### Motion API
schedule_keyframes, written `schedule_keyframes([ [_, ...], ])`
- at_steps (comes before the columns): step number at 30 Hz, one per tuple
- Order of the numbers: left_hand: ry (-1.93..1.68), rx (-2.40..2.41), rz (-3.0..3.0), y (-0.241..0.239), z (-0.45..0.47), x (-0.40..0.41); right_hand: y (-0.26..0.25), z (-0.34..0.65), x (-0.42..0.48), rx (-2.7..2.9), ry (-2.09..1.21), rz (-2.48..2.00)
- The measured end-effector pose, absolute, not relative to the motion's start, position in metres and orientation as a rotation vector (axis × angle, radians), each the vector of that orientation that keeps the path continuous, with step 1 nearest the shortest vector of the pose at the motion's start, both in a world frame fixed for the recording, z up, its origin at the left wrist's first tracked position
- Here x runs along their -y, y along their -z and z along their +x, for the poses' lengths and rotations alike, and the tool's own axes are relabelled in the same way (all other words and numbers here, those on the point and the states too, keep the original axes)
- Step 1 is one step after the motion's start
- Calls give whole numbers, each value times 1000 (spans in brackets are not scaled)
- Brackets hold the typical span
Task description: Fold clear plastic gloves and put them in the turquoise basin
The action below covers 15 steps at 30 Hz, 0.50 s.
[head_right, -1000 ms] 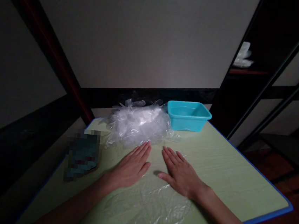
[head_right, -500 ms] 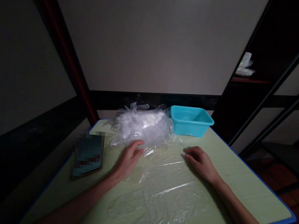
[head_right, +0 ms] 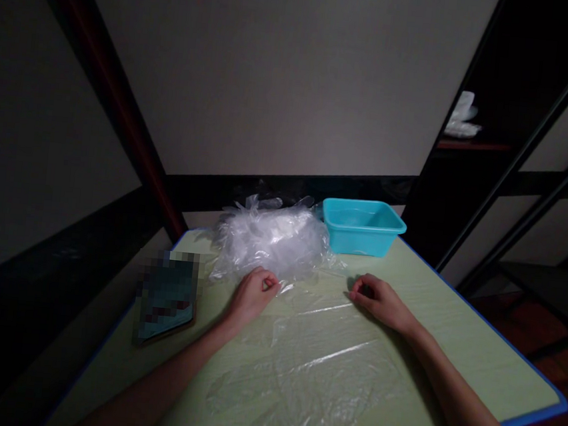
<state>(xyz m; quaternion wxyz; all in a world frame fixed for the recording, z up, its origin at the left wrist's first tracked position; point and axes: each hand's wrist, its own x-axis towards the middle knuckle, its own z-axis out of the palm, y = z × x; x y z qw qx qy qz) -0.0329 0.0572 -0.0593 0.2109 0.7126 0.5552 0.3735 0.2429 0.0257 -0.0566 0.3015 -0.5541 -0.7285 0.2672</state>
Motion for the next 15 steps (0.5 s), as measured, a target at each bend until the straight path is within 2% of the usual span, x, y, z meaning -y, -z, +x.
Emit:
schedule_keyframes([
  [15, -1199, -1454, 1920, 57, -34, -54, 53, 238, -18, 1951, -703, -1418],
])
